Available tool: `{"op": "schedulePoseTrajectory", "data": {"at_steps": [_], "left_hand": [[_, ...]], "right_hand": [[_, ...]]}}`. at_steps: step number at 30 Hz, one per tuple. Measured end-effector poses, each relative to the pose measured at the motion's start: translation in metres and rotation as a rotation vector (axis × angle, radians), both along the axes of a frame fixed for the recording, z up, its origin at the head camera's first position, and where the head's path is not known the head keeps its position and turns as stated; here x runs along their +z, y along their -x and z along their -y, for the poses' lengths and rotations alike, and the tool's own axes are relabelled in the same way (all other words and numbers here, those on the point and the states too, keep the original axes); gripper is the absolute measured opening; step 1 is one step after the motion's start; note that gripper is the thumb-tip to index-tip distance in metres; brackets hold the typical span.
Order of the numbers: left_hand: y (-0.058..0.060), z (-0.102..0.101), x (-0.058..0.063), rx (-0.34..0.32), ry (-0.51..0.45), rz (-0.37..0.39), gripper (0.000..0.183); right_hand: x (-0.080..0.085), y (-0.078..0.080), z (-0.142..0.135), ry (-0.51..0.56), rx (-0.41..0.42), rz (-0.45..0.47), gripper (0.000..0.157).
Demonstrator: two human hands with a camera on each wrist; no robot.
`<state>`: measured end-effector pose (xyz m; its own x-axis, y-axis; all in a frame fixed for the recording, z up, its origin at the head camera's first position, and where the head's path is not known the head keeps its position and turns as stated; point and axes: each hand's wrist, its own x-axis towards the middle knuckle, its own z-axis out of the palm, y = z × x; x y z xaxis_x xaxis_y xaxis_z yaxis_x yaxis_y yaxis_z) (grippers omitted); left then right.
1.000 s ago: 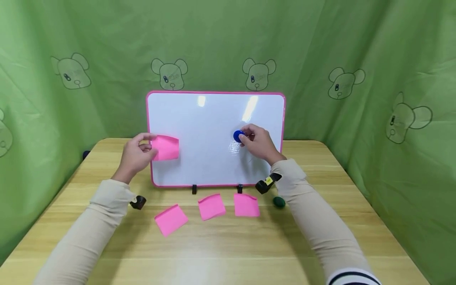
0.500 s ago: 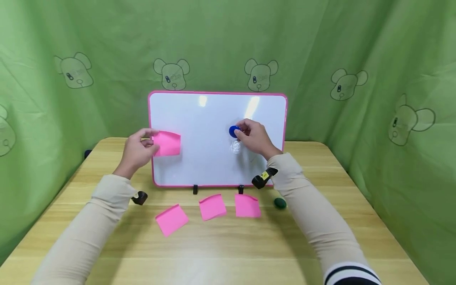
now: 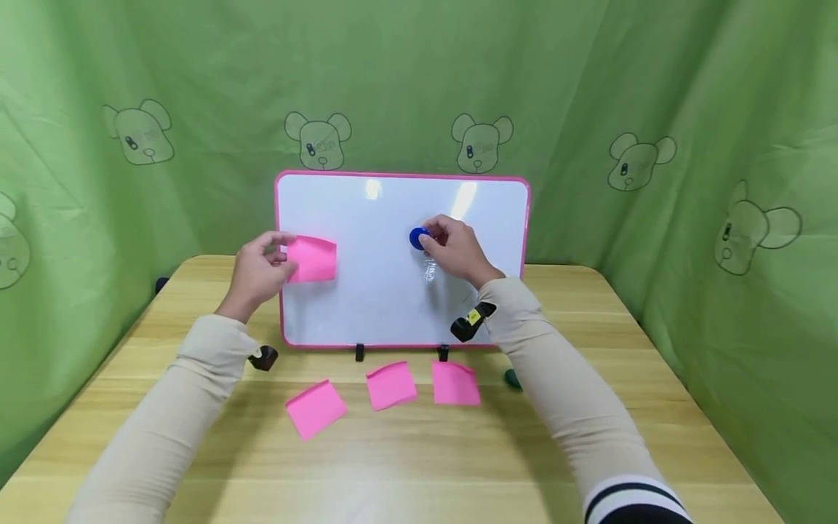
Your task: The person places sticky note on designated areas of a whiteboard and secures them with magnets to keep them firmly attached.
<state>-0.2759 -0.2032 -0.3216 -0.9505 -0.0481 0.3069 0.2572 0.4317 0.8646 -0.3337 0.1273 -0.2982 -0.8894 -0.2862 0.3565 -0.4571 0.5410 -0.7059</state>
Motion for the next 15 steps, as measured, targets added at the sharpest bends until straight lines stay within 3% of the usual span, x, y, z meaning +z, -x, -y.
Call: {"op": "schedulePoseTrajectory", "data": {"at_steps": [15], "left_hand": [[0.01,-0.005,0.007,0.014,-0.011,0.018,0.045]], "right_hand": [[0.005,0.011,0.017,0.054,0.013,-0.039,0.018]]}}
